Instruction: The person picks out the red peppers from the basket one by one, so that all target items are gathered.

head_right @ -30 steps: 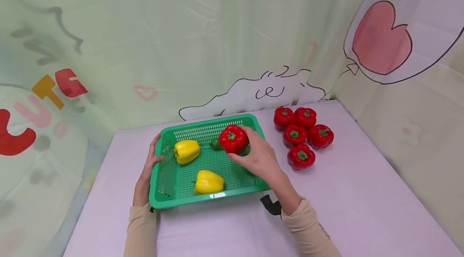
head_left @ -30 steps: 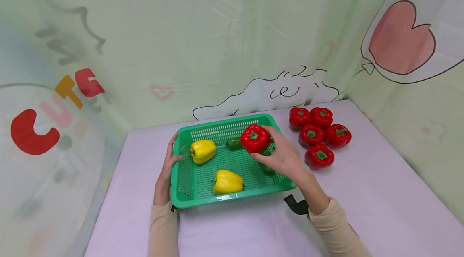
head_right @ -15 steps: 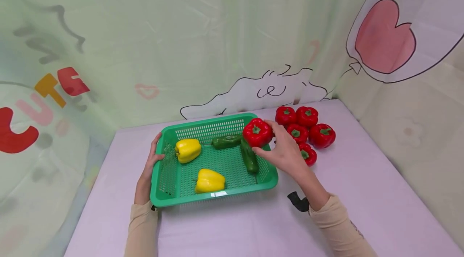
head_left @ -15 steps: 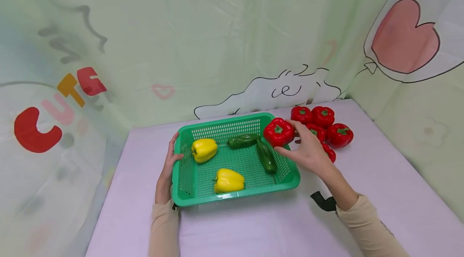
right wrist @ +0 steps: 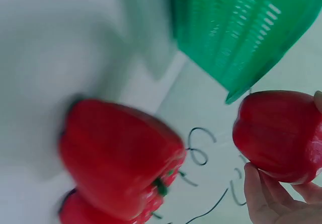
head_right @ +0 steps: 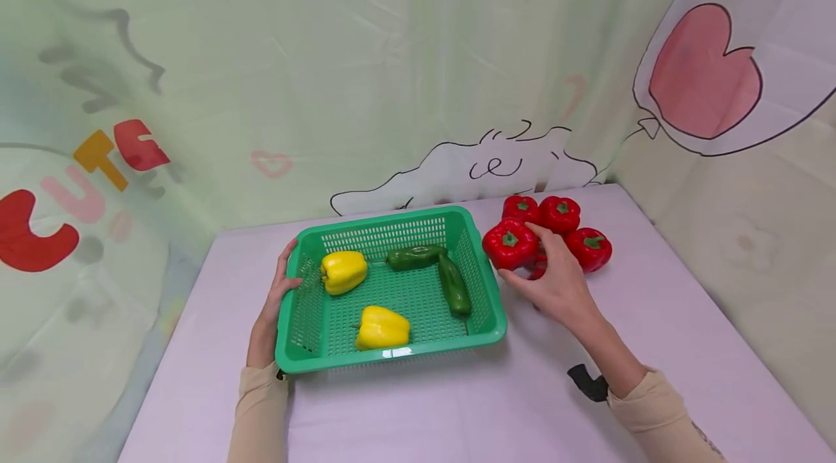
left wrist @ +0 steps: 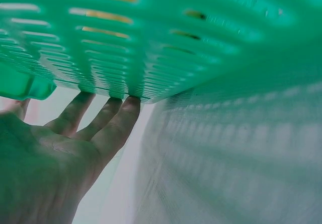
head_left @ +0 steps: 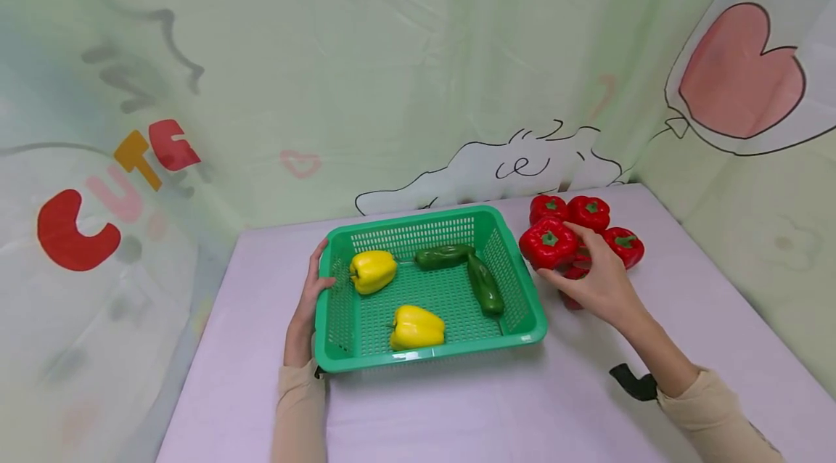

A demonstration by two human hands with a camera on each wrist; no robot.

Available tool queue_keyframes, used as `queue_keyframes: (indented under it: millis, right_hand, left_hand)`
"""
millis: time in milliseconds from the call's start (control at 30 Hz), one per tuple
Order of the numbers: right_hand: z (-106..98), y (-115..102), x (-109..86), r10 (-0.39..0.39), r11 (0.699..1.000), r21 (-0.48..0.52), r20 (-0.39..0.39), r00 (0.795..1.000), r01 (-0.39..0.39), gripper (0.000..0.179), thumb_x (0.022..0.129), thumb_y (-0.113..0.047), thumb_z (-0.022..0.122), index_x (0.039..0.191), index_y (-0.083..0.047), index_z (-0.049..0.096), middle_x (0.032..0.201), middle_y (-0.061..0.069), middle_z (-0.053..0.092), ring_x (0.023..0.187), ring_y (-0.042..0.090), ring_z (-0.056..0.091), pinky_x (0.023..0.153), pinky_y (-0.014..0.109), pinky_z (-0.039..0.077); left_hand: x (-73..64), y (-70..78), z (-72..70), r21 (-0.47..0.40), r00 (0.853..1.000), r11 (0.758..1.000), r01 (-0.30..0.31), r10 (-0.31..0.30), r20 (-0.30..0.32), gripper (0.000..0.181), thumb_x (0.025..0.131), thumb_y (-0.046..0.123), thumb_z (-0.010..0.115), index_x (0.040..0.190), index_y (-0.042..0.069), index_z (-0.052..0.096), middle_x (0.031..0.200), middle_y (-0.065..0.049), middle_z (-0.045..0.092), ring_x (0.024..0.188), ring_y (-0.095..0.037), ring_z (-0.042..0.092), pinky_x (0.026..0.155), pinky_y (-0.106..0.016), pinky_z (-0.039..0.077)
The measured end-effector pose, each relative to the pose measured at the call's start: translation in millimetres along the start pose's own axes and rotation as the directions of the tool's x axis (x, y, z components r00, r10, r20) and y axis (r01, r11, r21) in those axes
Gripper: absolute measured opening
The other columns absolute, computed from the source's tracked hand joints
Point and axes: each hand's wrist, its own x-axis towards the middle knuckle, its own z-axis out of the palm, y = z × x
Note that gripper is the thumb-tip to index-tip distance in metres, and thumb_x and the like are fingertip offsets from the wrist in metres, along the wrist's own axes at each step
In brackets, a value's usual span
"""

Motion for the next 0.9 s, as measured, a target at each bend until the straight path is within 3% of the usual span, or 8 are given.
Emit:
queue_keyframes:
  millis: [167,267,400,500,633,733,800,900]
  right_hand:
    - [-11,15,-10.1,0.017,1.000,-0.006,-0.027,0.999,-0.017,0.084,0.077,-0.018,0.082,0.145,0.003,0.037,0.135,0.028,0.047,0.114,0.046,0.050,0.079,0.062,0.051]
    - [-19,24,-14.4,0.019,0.999,-0.030,-0.038,0.999,-0.020,0.085,0.077,-0.018,0.083,0.145,0.002,0.037,0.133,0.028,0.049,0.109,0.046,0.053,0.075,0.034,0.057]
    - [-27,33,-20.2,0.017,0.999,-0.040,-0.057,0.998,-0.020,0.084,0.076,-0.017,0.083,0.144,0.001,0.039,0.130,0.027,0.049,0.104,0.044,0.053,0.068,0.004,0.037]
    - [-30,38,-25.3,0.007,0.999,-0.036,-0.088,0.996,-0.010,0.083,0.075,-0.015,0.084,0.144,0.000,0.040,0.129,0.026,0.051,0.100,0.036,0.053,0.069,0.000,0.035]
    - [-32,46,-29.5,-0.017,0.999,-0.045,-0.145,0.989,0.011,0.085,0.072,-0.012,0.086,0.144,0.001,0.042,0.129,0.024,0.053,0.101,0.010,0.049,0.072,-0.001,0.036]
    - [-32,49,-31.8,-0.014,0.999,-0.036,-0.159,0.987,0.009,0.085,0.073,-0.011,0.085,0.144,0.002,0.041,0.129,0.025,0.053,0.102,0.010,0.048,0.073,-0.001,0.036]
    - [-33,50,-34.1,0.004,0.999,-0.038,-0.155,0.988,-0.010,0.085,0.074,-0.013,0.085,0.145,0.001,0.041,0.130,0.025,0.052,0.102,0.016,0.048,0.071,-0.001,0.036]
    - [-36,53,-38.7,0.028,0.999,-0.041,-0.153,0.988,-0.034,0.084,0.074,-0.014,0.084,0.145,0.002,0.041,0.131,0.026,0.051,0.102,0.010,0.047,0.070,-0.001,0.036]
  left_hand:
    - [0.5,0.1,1.0,-0.001,1.000,1.000,0.001,-0.001,0.000,0.077,0.090,-0.001,0.036,0.159,0.016,0.007,0.163,-0.014,0.009,0.146,-0.034,0.015,0.100,-0.026,0.038]
    - [0.3,0.2,1.1,0.000,1.000,1.000,-0.001,0.001,-0.004,0.077,0.090,-0.002,0.036,0.159,0.016,0.007,0.163,-0.014,0.009,0.146,-0.035,0.015,0.100,-0.026,0.038]
    - [-0.8,0.7,1.2,0.001,1.000,1.000,-0.005,0.005,-0.005,0.077,0.090,-0.002,0.035,0.159,0.015,0.006,0.163,-0.015,0.008,0.145,-0.035,0.016,0.101,-0.027,0.037]
    - [-1.2,0.5,0.9,-0.001,1.000,1.000,-0.009,0.009,0.000,0.077,0.089,-0.003,0.035,0.159,0.014,0.006,0.163,-0.015,0.008,0.146,-0.036,0.015,0.103,-0.030,0.034]
    - [-2.4,0.1,0.2,0.015,1.000,1.000,-0.009,0.009,-0.011,0.077,0.089,-0.002,0.035,0.159,0.014,0.006,0.163,-0.015,0.007,0.146,-0.036,0.015,0.103,-0.032,0.034]
    - [-3.5,0.7,0.4,0.020,1.000,1.000,-0.008,0.009,-0.020,0.076,0.090,-0.002,0.035,0.159,0.014,0.006,0.163,-0.016,0.008,0.144,-0.038,0.017,0.100,-0.030,0.038]
    - [-3.5,0.6,0.4,0.010,1.000,1.000,-0.012,0.012,-0.016,0.076,0.090,-0.002,0.035,0.159,0.014,0.006,0.163,-0.017,0.008,0.144,-0.038,0.017,0.100,-0.028,0.039]
    - [-2.4,-0.4,0.5,0.004,1.000,1.000,-0.019,0.019,-0.002,0.076,0.090,-0.003,0.035,0.159,0.014,0.006,0.163,-0.017,0.007,0.145,-0.037,0.016,0.100,-0.027,0.039]
